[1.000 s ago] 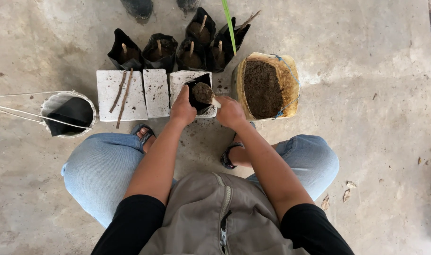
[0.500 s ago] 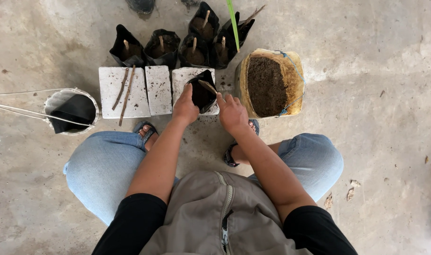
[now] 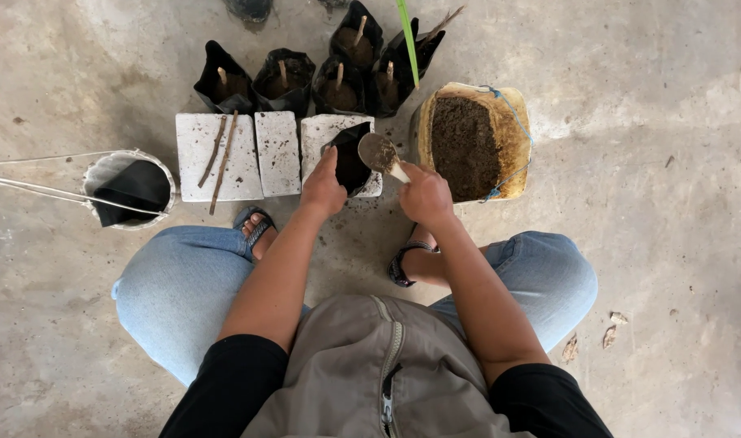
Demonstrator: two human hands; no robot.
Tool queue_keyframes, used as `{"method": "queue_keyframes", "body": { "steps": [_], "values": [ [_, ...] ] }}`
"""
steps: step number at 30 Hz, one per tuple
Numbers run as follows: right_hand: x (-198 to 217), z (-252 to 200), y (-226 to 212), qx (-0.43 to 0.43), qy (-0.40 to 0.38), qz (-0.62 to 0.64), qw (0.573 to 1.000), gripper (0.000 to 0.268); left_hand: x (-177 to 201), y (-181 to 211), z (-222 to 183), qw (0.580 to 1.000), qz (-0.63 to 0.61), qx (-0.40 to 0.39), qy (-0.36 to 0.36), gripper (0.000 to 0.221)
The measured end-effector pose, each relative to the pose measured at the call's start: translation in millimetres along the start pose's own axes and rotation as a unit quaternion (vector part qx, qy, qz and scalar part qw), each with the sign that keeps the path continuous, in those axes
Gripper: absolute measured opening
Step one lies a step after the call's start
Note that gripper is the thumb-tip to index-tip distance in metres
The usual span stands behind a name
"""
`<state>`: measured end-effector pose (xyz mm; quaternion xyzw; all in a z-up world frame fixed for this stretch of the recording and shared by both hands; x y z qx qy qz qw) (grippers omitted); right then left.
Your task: The person is brushing the internal surfaces of black plastic components and filling them with soil using a small wooden tool.
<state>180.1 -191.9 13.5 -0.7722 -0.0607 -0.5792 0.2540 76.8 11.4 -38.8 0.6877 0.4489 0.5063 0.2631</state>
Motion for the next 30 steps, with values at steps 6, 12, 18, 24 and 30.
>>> {"method": "queue_keyframes", "body": {
  "steps": [6, 12, 18, 24, 30],
  "values": [
    [-17.2, -8.8, -51.7, 0.04, -0.038, -0.069, 0.996, 0.05, 3.8, 2.3, 0.0, 1.0, -0.003, 0.027, -0.001, 0.088],
    [-16.4, 6.5, -110.4, 0.049, -0.127, -0.055, 0.989, 0.054, 5.5, 4.1, -1.8, 1.0, 0.012, 0.025, 0.001, 0.089],
    [-53.2, 30.9, -111.8, 0.042, -0.172, -0.063, 0.982, 0.053, 7.0, 2.3, -1.8, 1.0, 0.015, 0.016, 0.002, 0.088],
    [-76.1, 25.3, -101.6, 0.032, -0.175, -0.121, 0.977, 0.046, 5.6, 3.3, -2.0, 1.0, -0.008, 0.029, 0.003, 0.09],
    [-76.7, 26.9, -99.9, 0.044, -0.169, -0.13, 0.976, 0.043, -0.1, -4.0, 1.1, 1.0, 0.01, 0.021, -0.001, 0.088]
  ]
}}
Point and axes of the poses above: each hand's wrist, its own z-axis towards the middle knuckle, its own x-axis out of the back of the hand, y = z × x, the point moved 10 cm from there along z, towards the middle knuckle, and after that the axes turned 5 degrees about -x, right-handed, at the moved point
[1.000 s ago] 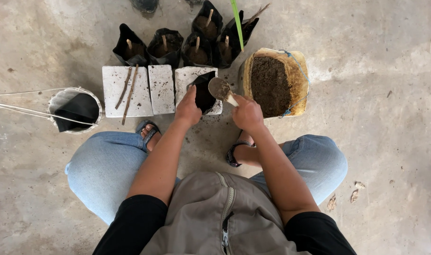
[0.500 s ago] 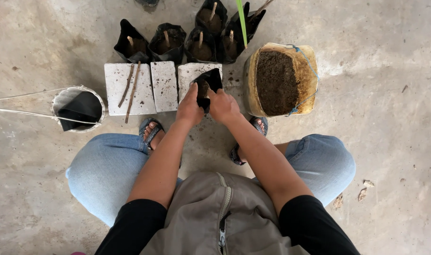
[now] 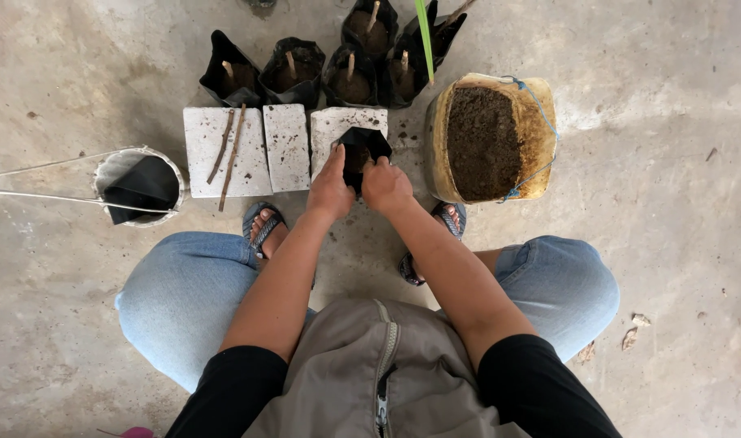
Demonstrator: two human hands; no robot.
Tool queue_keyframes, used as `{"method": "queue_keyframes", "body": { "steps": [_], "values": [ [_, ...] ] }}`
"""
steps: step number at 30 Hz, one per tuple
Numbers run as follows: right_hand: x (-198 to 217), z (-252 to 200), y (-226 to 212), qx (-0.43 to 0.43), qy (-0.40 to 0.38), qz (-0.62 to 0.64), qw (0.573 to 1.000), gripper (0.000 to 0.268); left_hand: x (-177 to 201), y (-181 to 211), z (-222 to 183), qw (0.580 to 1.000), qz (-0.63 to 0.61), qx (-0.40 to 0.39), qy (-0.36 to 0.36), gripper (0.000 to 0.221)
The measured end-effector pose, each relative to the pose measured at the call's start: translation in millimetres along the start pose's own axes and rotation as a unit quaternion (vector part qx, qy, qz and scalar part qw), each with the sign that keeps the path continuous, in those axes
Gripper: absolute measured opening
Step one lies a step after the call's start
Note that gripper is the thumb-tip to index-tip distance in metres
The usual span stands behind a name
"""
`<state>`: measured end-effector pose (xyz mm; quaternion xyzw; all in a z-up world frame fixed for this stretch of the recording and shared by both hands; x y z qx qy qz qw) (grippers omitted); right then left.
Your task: The person is brushing the internal surfaces of black plastic components and filling them with soil using a small wooden tool.
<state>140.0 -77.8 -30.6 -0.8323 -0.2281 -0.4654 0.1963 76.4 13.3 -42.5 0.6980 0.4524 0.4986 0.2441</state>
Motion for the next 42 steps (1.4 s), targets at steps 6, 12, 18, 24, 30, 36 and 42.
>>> {"method": "queue_keyframes", "body": {
  "steps": [6, 12, 18, 24, 30, 36, 42],
  "values": [
    [-5.9, -7.6, 9.6, -0.028, -0.034, 0.034, 0.998, 0.047, -0.4, 4.6, -2.4, 1.0, -0.006, 0.002, -0.007, 0.088],
    [14.0, -9.9, 13.3, -0.061, -0.036, 0.044, 0.997, 0.049, 0.7, 7.9, -5.0, 1.0, -0.013, -0.009, -0.007, 0.089],
    [-17.1, 9.4, 36.9, -0.076, -0.003, 0.075, 0.994, 0.043, -0.8, 4.2, -1.1, 1.0, -0.012, -0.004, -0.006, 0.089],
    [-13.4, 4.0, 39.6, -0.076, 0.028, 0.096, 0.992, 0.04, -6.7, -4.7, 3.7, 1.0, -0.006, -0.004, -0.005, 0.089],
    [7.0, -5.2, 8.6, -0.039, 0.028, 0.083, 0.995, 0.046, -2.9, 4.1, -0.8, 1.0, -0.011, 0.003, -0.004, 0.089],
    [-25.6, 8.7, 7.3, -0.094, -0.174, 0.067, 0.978, 0.039, 1.6, 3.3, -0.4, 0.995, 0.014, 0.091, -0.032, 0.101],
    [-18.3, -2.9, 7.1, -0.041, -0.184, 0.037, 0.981, 0.047, 1.4, 2.6, -2.4, 0.994, 0.007, 0.104, -0.04, 0.093]
  ]
}}
Point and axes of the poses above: each hand's wrist, its own z-axis towards the middle knuckle, its own x-axis out of the back of the hand, y = z × x, the point moved 10 cm from there along z, towards the middle knuckle, and after that the axes turned 5 degrees about -x, right-handed, at the moved point
